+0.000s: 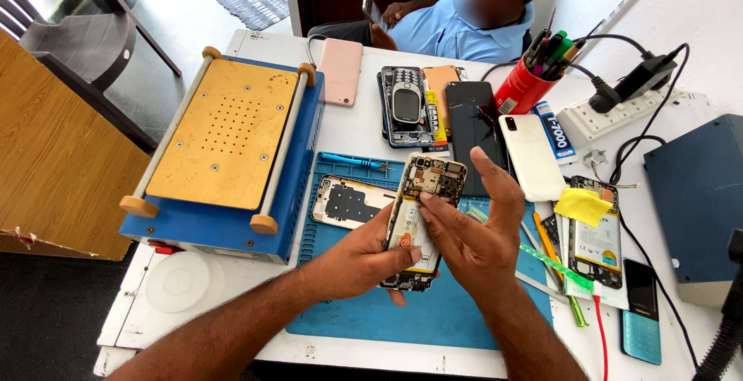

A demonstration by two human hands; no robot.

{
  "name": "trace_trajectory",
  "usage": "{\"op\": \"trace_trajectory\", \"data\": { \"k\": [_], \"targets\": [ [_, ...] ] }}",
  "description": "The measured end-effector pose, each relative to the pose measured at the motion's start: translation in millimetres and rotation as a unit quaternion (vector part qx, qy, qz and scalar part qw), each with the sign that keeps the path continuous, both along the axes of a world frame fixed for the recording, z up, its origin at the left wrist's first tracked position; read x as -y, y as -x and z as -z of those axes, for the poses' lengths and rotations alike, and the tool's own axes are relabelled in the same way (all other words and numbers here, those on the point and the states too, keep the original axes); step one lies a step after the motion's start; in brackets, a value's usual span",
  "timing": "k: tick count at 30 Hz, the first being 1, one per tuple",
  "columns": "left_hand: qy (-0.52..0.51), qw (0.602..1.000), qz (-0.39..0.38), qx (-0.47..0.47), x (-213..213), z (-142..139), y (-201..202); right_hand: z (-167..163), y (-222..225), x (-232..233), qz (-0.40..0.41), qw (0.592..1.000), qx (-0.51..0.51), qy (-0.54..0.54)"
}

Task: The person repairs a smartphone at a workbench. They remove the back cover and battery from the phone, then use a screwdriver to unscrew and work on the exposed motherboard, handling the disassembled phone parts on a blue mat.

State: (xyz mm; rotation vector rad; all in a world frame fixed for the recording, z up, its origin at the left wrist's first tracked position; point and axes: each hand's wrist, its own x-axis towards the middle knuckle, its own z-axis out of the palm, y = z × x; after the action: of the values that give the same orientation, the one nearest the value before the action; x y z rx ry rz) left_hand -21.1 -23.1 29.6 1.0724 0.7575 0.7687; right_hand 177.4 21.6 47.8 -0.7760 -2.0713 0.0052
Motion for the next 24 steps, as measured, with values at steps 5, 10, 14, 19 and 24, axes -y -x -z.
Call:
{"op": "trace_trajectory", "data": {
  "k": [5, 10, 14, 19, 24],
  "targets": [
    [-0.011, 1.000, 0.001, -0.014, 0.6, 1.0, -0.1, -3.5, -1.4, -3.8, -0.027, 0.994, -0.059, 0.093],
    [-0.027, 1.000, 0.006, -0.010, 0.1, 5.5, -3.3, -5.0, -8.9, -9.2, -0.078, 0.963, -0.121, 0.228],
    [-0.024, 1.000, -0.005, -0.016, -1.5, 6.5, -5.2, -2.6, -4.9, -5.9, -0.031, 0.985, -0.094, 0.144],
    [-0.019, 0.999, -0.011, 0.026, 0.1, 5.4, -6.5, -1.3, -1.3, -0.6, 0.023, 0.999, -0.024, 0.028],
    [-0.036, 0.999, 0.001, 0.004, 0.7, 5.6, -4.2, -0.4, -1.4, -1.7, 0.008, 0.998, -0.024, 0.050]
  ]
}}
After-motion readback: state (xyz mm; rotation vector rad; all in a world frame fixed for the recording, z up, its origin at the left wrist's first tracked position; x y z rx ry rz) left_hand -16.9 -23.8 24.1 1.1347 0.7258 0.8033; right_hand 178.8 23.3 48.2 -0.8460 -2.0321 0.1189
